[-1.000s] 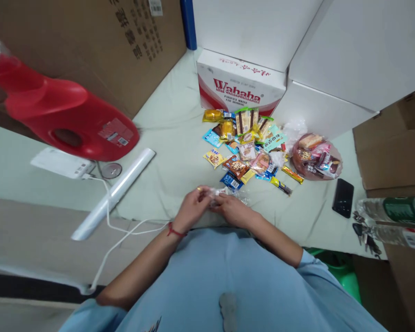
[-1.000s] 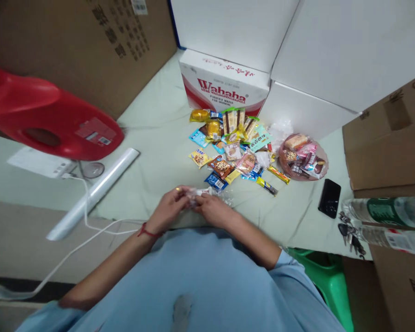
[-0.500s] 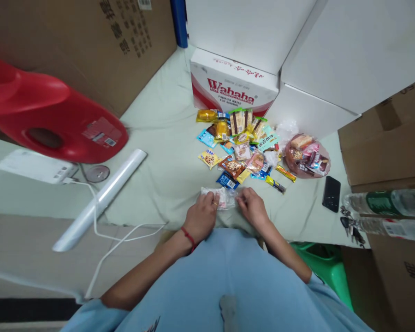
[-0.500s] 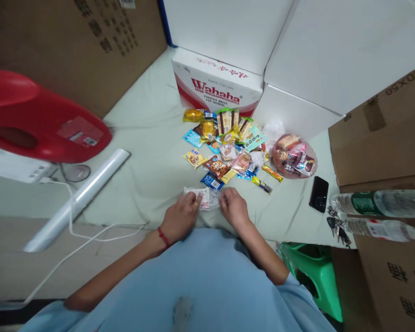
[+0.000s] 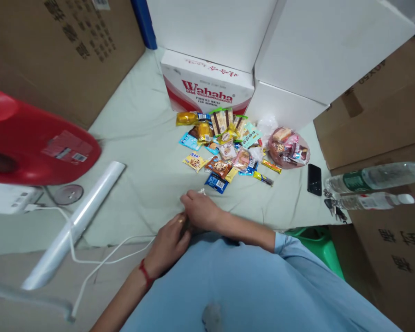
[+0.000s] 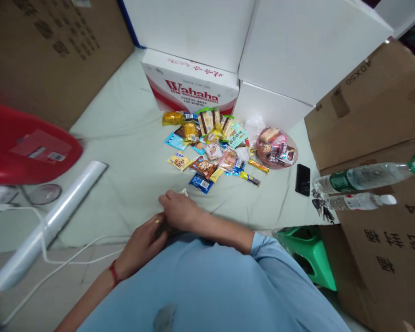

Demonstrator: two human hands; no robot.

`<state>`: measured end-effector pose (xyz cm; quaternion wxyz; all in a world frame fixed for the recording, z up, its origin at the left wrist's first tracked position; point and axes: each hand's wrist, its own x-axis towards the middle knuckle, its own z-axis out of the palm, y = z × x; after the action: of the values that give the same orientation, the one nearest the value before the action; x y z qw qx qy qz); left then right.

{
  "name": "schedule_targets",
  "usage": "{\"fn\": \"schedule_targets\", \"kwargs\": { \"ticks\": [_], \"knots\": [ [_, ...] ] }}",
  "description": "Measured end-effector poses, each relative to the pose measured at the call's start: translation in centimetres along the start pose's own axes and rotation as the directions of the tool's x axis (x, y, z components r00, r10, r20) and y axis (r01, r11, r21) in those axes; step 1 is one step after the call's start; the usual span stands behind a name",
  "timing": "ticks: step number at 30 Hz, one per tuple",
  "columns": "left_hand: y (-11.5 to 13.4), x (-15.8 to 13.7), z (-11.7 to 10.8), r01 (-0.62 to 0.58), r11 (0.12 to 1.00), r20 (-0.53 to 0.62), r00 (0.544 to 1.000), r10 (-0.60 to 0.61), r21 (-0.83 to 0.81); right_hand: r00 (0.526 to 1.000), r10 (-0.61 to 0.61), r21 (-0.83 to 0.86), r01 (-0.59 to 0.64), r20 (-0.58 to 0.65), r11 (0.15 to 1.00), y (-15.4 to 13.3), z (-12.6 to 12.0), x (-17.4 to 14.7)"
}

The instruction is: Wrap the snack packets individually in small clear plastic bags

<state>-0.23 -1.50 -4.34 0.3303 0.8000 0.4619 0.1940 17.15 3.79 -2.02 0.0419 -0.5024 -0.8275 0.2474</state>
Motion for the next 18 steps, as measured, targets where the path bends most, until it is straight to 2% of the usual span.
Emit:
{"fn": "schedule_targets", "kwargs": {
  "ticks": [3, 5, 8, 12, 15, 18],
  "knots": [
    [-0.3, -1.7, -1.1, 0.063, 0.997, -0.171, 0.983, -0.071, -0.055, 0.999, 0.012, -0.07, -0.014, -0.029, 0.997, 0.3, 0.5, -0.6],
    [-0.4, -1.9, -1.4, 0.122, 0.99, -0.246, 0.959, -0.137, -0.077, 0.998, 0.004, -0.12, -0.011, -0.06, 0.993, 0.7, 0.5, -1.1],
    [-0.2, -1.3, -1.3, 0.189, 0.979, -0.303, 0.931, -0.203, -0.074, 0.997, -0.021, -0.189, 0.006, -0.079, 0.982, 1.0, 0.5, -1.7],
    [0.1, 0.1, -0.5, 0.179, 0.984, -0.31, 0.936, -0.166, 0.014, 0.985, 0.027, -0.214, -0.063, -0.168, 0.975, 1.3, 0.6, -2.5],
    [-0.3, 0.6, 0.0, 0.155, 0.984, -0.317, 0.941, -0.121, 0.083, 0.955, 0.074, -0.097, -0.106, -0.288, 0.99, 3.0, 0.1, -3.9],
    [-1.3, 0.9, 0.7, 0.144, 0.979, -0.301, 0.949, -0.096, 0.142, 0.884, 0.155, 0.151, -0.098, -0.44, 0.984, 7.2, -1.8, -6.8]
  ]
}}
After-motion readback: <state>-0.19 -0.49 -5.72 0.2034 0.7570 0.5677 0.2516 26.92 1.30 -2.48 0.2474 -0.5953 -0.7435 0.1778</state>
